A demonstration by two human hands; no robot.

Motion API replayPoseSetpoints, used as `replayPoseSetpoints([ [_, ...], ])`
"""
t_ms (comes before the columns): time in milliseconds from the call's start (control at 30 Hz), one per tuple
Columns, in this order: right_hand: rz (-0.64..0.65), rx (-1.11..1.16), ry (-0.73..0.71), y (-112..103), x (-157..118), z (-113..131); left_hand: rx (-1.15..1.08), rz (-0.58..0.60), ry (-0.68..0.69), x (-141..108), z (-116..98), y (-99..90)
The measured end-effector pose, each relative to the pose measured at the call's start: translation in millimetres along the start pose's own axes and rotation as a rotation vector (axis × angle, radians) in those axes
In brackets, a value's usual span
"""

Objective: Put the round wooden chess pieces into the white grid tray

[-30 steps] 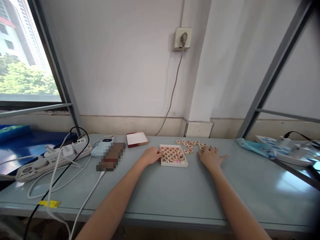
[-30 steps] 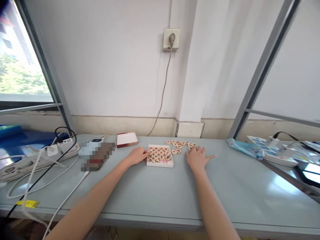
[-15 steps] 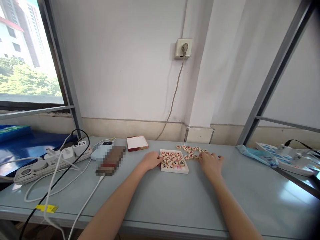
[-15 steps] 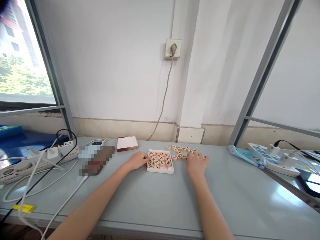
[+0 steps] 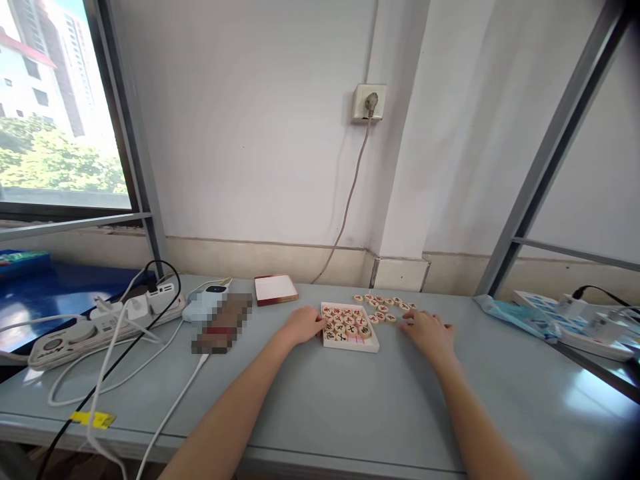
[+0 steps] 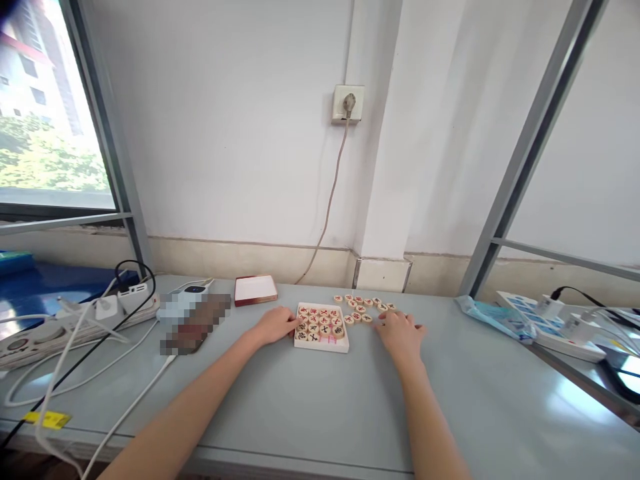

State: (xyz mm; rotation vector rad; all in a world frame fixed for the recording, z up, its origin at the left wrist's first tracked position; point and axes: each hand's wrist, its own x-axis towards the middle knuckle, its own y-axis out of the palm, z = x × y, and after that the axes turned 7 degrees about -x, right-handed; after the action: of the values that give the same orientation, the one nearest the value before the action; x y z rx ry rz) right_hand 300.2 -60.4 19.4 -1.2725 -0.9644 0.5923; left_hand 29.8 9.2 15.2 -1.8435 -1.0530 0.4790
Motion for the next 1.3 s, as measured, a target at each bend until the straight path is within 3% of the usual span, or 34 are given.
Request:
replayPoseSetpoints([
  [167, -0.041, 0.051, -0.017, -4, 2, 2, 0.01, 0.002, 0.016, 1, 1, 0.5],
  [267, -0.077, 0.35, -0.12, -13, -1, 10, 0.011, 0.005, 0.014, 1, 3, 1.3],
  [333, 0.024, 0.656, -0.297, -19, -5, 18, 0.015, 0.004, 0.01, 2, 4, 2.3],
  [400, 0.191, 0.807, -0.471, -22, -11, 26, 0.022, -0.002, 0.014, 3, 6, 3.7],
  [500, 0.377, 0.78, -0.606, -22, -19, 36, 0.034, 0.003, 0.031, 6, 9, 5.7],
  [600, 0.449, 0.718, -0.648, -21, -23, 42, 0.038, 0.006, 0.032, 6, 9, 5.8],
  [667, 0.409, 0.693, -0.643, -20, -23, 43, 0.035, 0.004, 0.028, 5, 8, 4.4],
  [867, 0.134, 0.529, -0.551, -16, -18, 39, 0.012, 0.021, 0.015, 1, 4, 0.1],
  [1067, 0.133, 0.434, -0.646, -14, -19, 43, 0.013, 0.003, 0.021, 5, 8, 4.2],
  [1300, 0.029, 0.364, -0.522, -15, -17, 38, 0.011, 0.016, 0.016, 7, 10, 6.5],
])
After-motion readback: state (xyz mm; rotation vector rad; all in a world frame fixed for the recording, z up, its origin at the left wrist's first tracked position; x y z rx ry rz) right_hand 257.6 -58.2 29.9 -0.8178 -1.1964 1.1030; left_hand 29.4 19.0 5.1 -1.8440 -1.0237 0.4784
